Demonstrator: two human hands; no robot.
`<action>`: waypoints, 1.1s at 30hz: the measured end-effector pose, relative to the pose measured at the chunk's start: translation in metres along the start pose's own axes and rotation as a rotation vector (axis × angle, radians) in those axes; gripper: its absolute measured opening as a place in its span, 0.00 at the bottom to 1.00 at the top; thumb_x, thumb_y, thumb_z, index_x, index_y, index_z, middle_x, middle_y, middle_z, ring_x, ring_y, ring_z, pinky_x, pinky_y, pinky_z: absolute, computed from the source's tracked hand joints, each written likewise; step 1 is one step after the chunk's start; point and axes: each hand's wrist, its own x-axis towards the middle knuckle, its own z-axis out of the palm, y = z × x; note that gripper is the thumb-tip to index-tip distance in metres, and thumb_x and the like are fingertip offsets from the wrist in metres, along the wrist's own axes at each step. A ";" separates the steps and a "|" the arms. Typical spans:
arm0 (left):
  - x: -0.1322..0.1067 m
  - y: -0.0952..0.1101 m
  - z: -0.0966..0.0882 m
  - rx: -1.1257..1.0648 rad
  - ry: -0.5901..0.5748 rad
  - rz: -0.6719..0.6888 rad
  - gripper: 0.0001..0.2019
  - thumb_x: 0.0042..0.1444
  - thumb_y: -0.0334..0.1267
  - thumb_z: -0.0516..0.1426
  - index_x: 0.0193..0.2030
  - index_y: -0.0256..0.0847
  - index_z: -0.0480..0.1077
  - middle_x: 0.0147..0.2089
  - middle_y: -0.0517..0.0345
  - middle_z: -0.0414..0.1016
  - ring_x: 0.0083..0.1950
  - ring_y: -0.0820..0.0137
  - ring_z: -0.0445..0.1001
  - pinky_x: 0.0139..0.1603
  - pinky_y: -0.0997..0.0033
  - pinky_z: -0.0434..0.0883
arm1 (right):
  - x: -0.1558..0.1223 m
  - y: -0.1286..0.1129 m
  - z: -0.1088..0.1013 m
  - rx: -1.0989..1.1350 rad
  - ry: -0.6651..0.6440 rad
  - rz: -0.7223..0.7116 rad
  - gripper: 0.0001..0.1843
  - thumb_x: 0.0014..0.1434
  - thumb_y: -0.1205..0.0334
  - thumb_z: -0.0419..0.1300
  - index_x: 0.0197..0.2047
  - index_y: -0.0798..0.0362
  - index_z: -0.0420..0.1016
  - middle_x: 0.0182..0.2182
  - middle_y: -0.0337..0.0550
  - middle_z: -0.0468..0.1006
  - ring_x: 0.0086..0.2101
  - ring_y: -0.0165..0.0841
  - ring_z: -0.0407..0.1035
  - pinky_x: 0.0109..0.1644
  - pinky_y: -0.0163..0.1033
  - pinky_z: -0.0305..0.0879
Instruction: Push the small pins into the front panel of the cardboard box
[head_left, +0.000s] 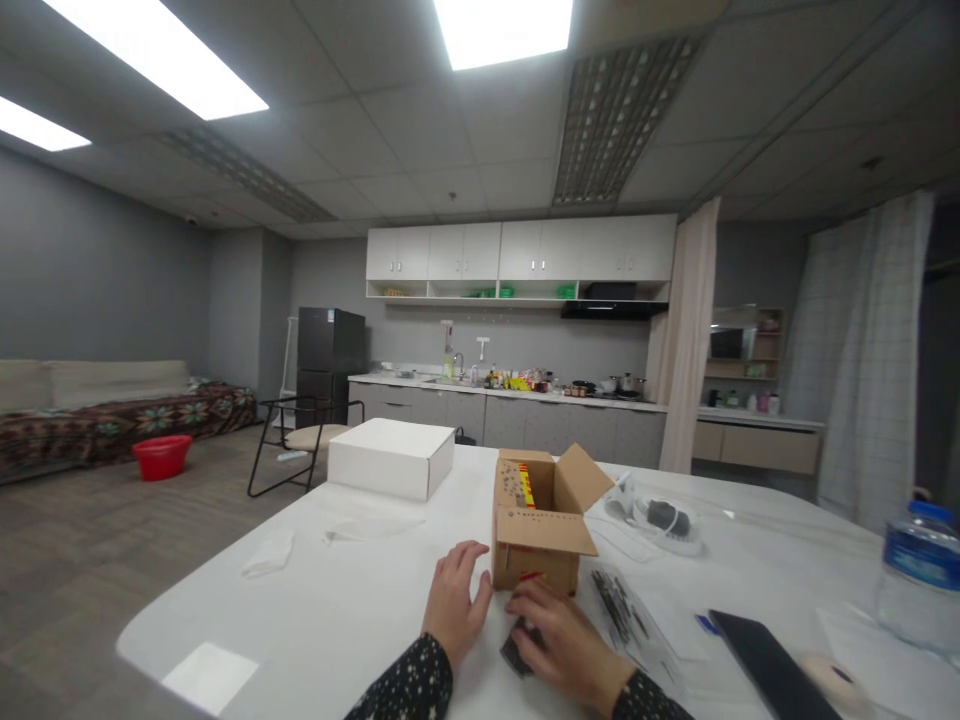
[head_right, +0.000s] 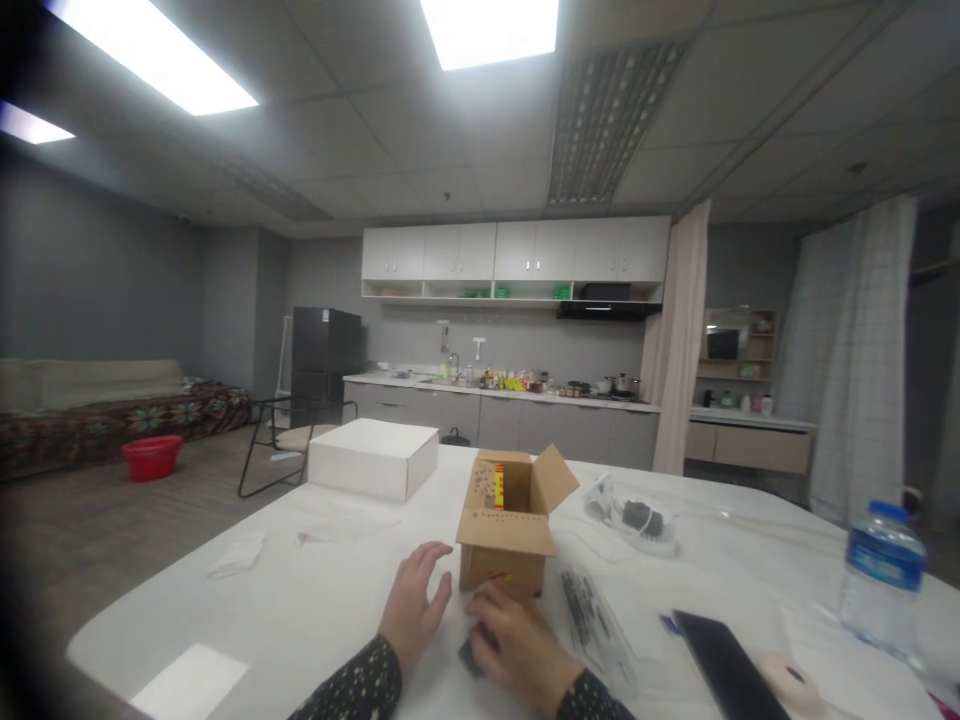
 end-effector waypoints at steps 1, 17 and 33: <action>0.003 0.001 0.001 -0.022 0.013 -0.030 0.14 0.59 0.33 0.50 0.50 0.40 0.70 0.48 0.49 0.75 0.51 0.62 0.74 0.51 0.57 0.72 | 0.000 0.001 0.001 0.019 -0.017 0.015 0.14 0.58 0.66 0.57 0.47 0.49 0.75 0.45 0.47 0.74 0.47 0.39 0.68 0.54 0.43 0.63; 0.022 0.033 0.038 -0.267 -0.020 -0.248 0.16 0.65 0.47 0.46 0.36 0.40 0.70 0.32 0.55 0.76 0.34 0.67 0.72 0.38 0.68 0.67 | -0.003 -0.003 0.006 0.070 -0.122 -0.009 0.15 0.54 0.65 0.57 0.45 0.50 0.77 0.45 0.45 0.76 0.47 0.38 0.68 0.56 0.42 0.60; 0.007 0.012 0.037 -0.373 -0.104 -0.344 0.14 0.59 0.49 0.50 0.31 0.40 0.66 0.24 0.61 0.69 0.28 0.70 0.68 0.30 0.73 0.64 | -0.002 0.003 0.015 0.020 -0.104 -0.030 0.09 0.56 0.67 0.57 0.38 0.52 0.78 0.40 0.46 0.76 0.43 0.36 0.68 0.52 0.41 0.63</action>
